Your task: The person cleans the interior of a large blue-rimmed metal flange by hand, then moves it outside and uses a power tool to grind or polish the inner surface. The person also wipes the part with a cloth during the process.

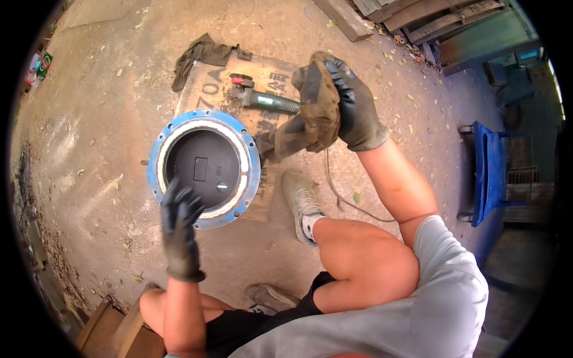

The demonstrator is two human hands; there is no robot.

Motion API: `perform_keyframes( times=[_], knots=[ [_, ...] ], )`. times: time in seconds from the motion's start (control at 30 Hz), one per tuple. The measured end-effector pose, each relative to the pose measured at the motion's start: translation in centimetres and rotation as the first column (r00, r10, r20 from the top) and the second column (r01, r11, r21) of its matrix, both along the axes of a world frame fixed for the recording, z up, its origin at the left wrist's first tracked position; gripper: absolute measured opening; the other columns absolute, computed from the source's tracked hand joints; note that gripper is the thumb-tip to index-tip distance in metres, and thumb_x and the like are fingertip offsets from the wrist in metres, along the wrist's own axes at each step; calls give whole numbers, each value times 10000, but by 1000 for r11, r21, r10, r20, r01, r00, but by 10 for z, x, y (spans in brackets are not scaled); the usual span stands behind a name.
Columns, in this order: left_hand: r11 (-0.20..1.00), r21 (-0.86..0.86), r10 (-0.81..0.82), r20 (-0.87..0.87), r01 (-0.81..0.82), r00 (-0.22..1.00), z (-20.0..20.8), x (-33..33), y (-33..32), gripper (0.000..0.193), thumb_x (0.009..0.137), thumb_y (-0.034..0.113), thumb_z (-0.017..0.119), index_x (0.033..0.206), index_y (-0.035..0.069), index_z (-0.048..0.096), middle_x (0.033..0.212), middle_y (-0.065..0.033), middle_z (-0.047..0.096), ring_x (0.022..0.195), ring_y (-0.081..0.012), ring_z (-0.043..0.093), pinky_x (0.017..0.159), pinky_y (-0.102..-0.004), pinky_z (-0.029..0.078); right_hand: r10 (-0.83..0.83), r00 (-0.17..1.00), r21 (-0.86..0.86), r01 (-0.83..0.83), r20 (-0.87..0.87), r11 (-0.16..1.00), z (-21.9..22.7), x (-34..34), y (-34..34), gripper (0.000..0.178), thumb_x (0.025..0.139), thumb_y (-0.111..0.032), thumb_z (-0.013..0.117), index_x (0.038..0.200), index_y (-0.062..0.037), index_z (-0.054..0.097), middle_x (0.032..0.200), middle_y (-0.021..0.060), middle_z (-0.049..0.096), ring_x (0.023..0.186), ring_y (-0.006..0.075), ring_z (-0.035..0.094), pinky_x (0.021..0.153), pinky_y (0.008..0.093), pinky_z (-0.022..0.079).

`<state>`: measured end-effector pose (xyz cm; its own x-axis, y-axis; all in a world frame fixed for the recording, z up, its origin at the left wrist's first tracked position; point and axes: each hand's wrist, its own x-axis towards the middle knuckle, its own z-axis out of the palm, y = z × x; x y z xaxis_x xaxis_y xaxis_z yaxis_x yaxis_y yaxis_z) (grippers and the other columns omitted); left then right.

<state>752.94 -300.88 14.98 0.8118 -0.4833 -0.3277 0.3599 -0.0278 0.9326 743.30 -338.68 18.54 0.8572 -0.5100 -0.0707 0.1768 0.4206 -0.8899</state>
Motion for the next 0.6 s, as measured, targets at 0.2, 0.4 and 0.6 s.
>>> perform_keyframes(
  times=[0.2, 0.4, 0.6],
  knots=[
    [955, -253, -154, 35, 158, 987, 15, -24, -105, 874, 1081, 333, 664, 1730, 104, 127, 1678, -210, 349, 1456, -274, 472, 1191, -410, 418, 41, 996, -53, -46, -81, 998, 4, 9, 51, 540, 1109, -349, 604, 1489, 24, 519, 1377, 84, 653, 1227, 157, 622, 1086, 302, 494],
    [980, -200, -8, -53, -3, 999, 0, -40, -147, 366, 1064, 135, 677, 1390, -26, 633, 1240, -61, 714, 1115, -114, 645, 950, -287, 543, 129, 973, -264, -177, -190, 948, -44, -9, 78, 592, 1084, -304, 661, 1549, 3, 461, 1463, 96, 593, 1317, 175, 565, 1135, 324, 454],
    [919, -343, 130, -204, -195, 970, -16, -69, -154, 390, 1036, 63, 683, 1400, -58, 609, 1296, -98, 699, 1187, -136, 630, 1017, -293, 514, -112, 947, -276, 25, -302, 961, -92, -37, 85, 615, 1145, -360, 523, 1614, 2, 356, 1525, 134, 530, 1415, 221, 497, 1200, 378, 413]
  ],
)
